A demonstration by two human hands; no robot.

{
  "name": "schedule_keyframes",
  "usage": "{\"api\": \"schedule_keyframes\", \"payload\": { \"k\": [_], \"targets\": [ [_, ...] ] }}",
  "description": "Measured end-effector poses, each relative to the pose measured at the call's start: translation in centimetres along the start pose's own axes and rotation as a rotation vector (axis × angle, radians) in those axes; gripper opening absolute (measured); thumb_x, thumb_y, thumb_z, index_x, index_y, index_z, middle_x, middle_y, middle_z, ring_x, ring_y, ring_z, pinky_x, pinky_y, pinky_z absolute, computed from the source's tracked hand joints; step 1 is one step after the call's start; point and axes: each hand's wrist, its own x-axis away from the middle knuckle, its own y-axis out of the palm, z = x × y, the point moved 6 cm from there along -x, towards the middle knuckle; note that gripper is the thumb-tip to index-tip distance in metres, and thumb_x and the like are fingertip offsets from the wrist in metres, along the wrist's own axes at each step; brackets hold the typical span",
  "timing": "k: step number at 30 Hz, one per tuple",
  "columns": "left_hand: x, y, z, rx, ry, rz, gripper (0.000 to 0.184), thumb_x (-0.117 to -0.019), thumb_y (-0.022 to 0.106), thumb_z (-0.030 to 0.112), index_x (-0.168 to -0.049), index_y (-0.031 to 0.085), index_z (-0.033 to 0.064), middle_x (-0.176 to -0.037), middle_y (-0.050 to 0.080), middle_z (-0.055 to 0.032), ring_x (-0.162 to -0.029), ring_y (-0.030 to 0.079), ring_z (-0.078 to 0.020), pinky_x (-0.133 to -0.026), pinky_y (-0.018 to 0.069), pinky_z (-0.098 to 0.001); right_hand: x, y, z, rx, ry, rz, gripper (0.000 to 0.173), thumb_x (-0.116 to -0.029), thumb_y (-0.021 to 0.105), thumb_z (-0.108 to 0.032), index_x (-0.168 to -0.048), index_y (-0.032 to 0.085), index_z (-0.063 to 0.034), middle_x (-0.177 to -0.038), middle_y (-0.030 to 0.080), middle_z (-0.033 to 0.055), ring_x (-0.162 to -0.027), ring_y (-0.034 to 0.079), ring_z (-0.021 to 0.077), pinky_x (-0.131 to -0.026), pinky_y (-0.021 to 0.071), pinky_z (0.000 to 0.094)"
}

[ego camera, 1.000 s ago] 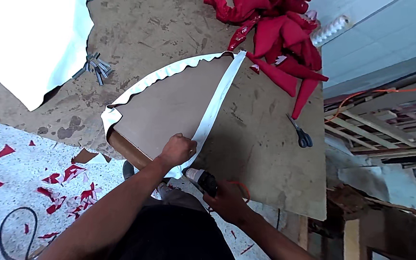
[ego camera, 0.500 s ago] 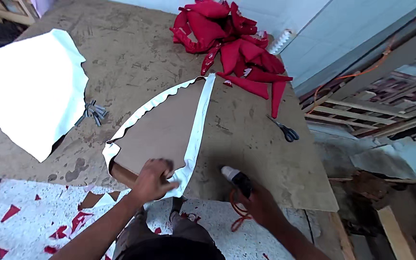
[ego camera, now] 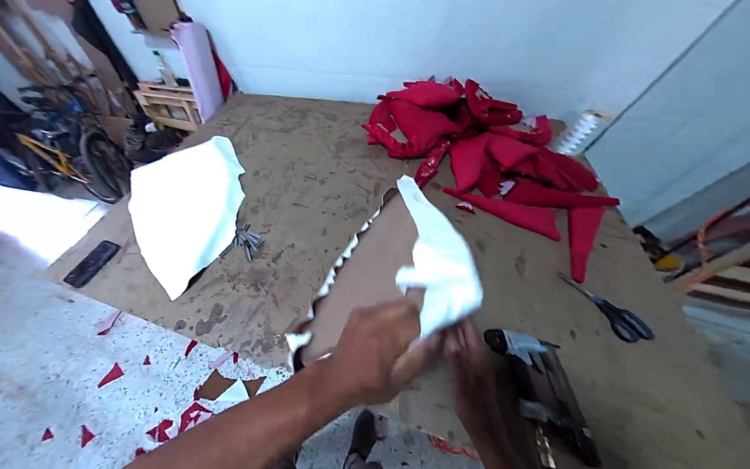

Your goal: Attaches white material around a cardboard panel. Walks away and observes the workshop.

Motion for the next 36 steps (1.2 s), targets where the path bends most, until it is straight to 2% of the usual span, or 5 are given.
{"api": "schedule_keyframes", "payload": {
  "k": [4,10,17,27,36],
  "targets": [
    [-0.1,-8.0,0.1,0.397,-0.263,0.487,0.024,-0.1063,0.054,0.023,-0.105,0.071,0.0061,-0.089,0.074,-0.0057,-0.075,0.072,-0.0153,-0.068,0.0643,-0.0367,-6.6,5.5,-9.8,0.087,-0.249,-0.231,0.067,-0.1020,0.044,-0.064,-0.152,0.052,-0.0212,-0.163,0.041,0.0015,-0.152,0.035,0.0222,-0.123,0.0352,0.0533],
    [27.7,-6.2,-11.6,0.644,-0.917,1.227,0.027,-0.1051,0.038,0.007,-0.113,0.062,-0.0014,-0.088,0.075,-0.0050,-0.079,0.074,-0.0129,-0.077,0.0639,-0.0349,4.2,14.9,-3.8,0.569,-0.276,-0.896,0.054,-0.0967,0.055,-0.066,-0.136,0.067,-0.0301,-0.156,0.051,0.0016,-0.145,0.045,0.0249,-0.116,0.0392,0.0574],
    [40.5,0.2,-16.4,0.701,-1.538,1.505,0.070,-0.1054,0.032,0.064,-0.144,0.057,0.0107,-0.141,0.063,-0.0117,-0.129,0.061,-0.0235,-0.105,0.0519,-0.0526,-1.6,27.3,2.5,0.653,-0.467,-0.874,0.051,-0.0955,0.058,-0.063,-0.132,0.070,-0.0299,-0.153,0.054,-0.0007,-0.149,0.039,0.0232,-0.122,0.0350,0.0537],
    [41.3,-2.7,-21.3,0.526,-1.517,1.664,0.054,-0.1057,0.055,0.042,-0.072,0.069,0.0021,-0.063,0.067,-0.0104,-0.056,0.066,-0.0203,-0.057,0.0576,-0.0401,-4.5,38.7,6.5,0.996,-0.760,-0.884,0.064,-0.1018,0.026,-0.069,-0.151,0.051,-0.0361,-0.160,0.046,-0.0048,-0.155,0.028,0.0243,-0.125,0.0139,0.0656],
    [41.7,-1.2,-27.4,0.770,-1.006,1.700,0.046,-0.1086,0.036,0.018,-0.084,0.072,0.0032,-0.072,0.072,-0.0036,-0.068,0.071,-0.0093,-0.068,0.0623,-0.0296,-4.9,40.5,7.2,1.024,-0.739,-0.880,0.066,-0.1020,0.022,-0.066,-0.148,0.056,-0.0322,-0.158,0.047,-0.0008,-0.154,0.029,0.0263,-0.124,0.0143,0.0650]
  ]
}}
